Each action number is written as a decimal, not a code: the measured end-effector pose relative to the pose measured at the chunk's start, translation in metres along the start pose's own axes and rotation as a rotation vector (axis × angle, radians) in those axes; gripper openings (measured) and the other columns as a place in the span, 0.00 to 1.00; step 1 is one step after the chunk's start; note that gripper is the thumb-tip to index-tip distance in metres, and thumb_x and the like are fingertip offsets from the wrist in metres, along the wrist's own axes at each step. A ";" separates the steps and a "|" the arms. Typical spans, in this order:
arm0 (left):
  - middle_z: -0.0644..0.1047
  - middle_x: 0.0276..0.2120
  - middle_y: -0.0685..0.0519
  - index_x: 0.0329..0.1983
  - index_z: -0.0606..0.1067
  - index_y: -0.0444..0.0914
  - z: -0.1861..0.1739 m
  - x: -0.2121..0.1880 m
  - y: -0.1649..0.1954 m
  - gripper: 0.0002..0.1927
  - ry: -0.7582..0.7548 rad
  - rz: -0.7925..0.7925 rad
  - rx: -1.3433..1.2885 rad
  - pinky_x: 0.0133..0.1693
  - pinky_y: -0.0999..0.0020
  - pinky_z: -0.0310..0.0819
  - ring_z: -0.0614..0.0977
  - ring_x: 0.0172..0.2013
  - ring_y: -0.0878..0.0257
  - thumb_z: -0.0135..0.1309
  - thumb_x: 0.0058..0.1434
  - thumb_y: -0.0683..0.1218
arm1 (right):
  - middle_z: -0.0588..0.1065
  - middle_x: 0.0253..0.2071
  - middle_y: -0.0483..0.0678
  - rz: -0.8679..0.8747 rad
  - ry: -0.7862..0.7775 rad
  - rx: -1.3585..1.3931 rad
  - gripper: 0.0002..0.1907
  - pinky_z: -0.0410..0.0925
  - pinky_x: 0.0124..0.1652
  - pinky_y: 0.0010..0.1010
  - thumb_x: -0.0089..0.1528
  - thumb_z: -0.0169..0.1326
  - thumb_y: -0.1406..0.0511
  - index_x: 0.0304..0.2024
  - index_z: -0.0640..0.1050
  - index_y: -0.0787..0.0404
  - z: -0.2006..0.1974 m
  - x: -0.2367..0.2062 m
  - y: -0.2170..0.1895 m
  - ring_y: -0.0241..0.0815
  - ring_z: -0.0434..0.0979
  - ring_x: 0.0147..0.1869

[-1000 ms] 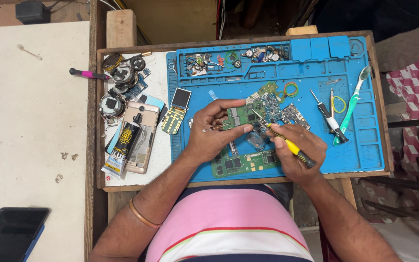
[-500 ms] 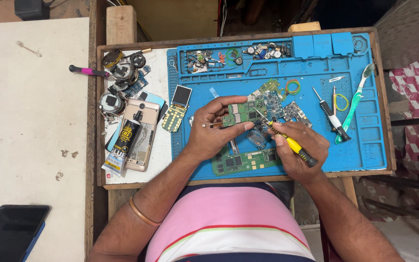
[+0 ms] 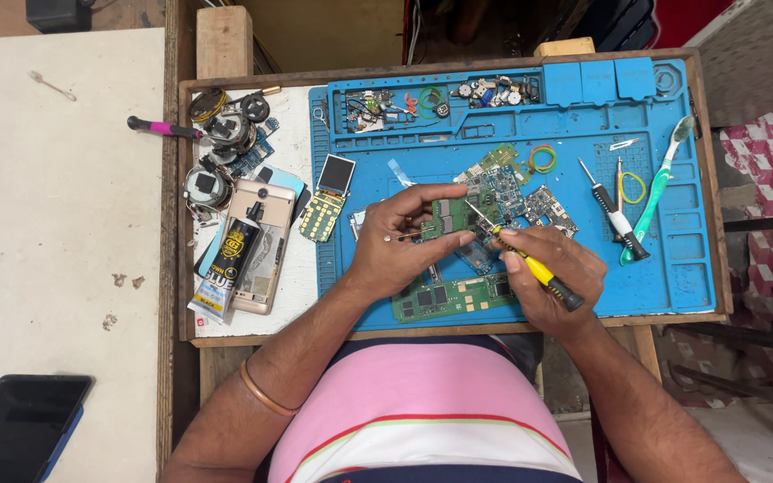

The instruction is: The person works on a green circuit board placed on a blue repair mat, using a yellow-handled screwdriver to unscrew and pry components from the board. They reposition the board, lift and turn it over, and continue working on its underside with the screwdriver and a small tool.

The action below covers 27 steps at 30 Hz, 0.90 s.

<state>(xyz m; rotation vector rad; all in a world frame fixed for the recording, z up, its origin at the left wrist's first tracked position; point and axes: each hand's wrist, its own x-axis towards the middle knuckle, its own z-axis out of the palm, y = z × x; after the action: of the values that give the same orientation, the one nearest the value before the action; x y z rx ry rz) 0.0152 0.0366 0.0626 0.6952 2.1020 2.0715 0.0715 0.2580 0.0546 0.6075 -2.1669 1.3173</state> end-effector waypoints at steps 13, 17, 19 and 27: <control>0.84 0.47 0.51 0.60 0.76 0.38 0.000 0.000 -0.003 0.25 0.036 -0.025 -0.020 0.51 0.73 0.83 0.85 0.48 0.67 0.68 0.59 0.38 | 0.81 0.41 0.55 -0.012 0.005 0.022 0.12 0.75 0.43 0.33 0.62 0.58 0.76 0.49 0.79 0.68 0.000 0.001 -0.001 0.46 0.84 0.42; 0.83 0.48 0.51 0.60 0.76 0.39 0.001 -0.002 -0.003 0.25 0.003 0.010 0.015 0.52 0.73 0.83 0.85 0.48 0.67 0.69 0.59 0.38 | 0.81 0.42 0.54 -0.024 0.001 -0.007 0.12 0.75 0.43 0.32 0.63 0.58 0.76 0.50 0.78 0.67 0.000 0.001 -0.002 0.45 0.84 0.44; 0.83 0.47 0.52 0.60 0.76 0.39 0.001 -0.002 -0.004 0.25 -0.004 0.013 0.027 0.52 0.73 0.83 0.86 0.48 0.67 0.69 0.59 0.38 | 0.81 0.42 0.54 -0.018 -0.004 -0.020 0.12 0.74 0.42 0.31 0.63 0.58 0.75 0.50 0.79 0.67 0.001 0.002 -0.003 0.45 0.84 0.43; 0.83 0.48 0.51 0.59 0.75 0.37 0.002 0.000 -0.003 0.25 0.027 -0.005 -0.011 0.51 0.73 0.82 0.85 0.49 0.67 0.68 0.59 0.38 | 0.81 0.42 0.55 -0.027 -0.010 -0.022 0.12 0.75 0.43 0.31 0.62 0.58 0.76 0.49 0.79 0.66 0.000 0.002 -0.001 0.45 0.84 0.44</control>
<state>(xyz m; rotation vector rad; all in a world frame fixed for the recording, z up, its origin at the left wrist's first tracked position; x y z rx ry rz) 0.0153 0.0381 0.0598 0.6636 2.1027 2.0997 0.0710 0.2576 0.0568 0.6339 -2.1713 1.2769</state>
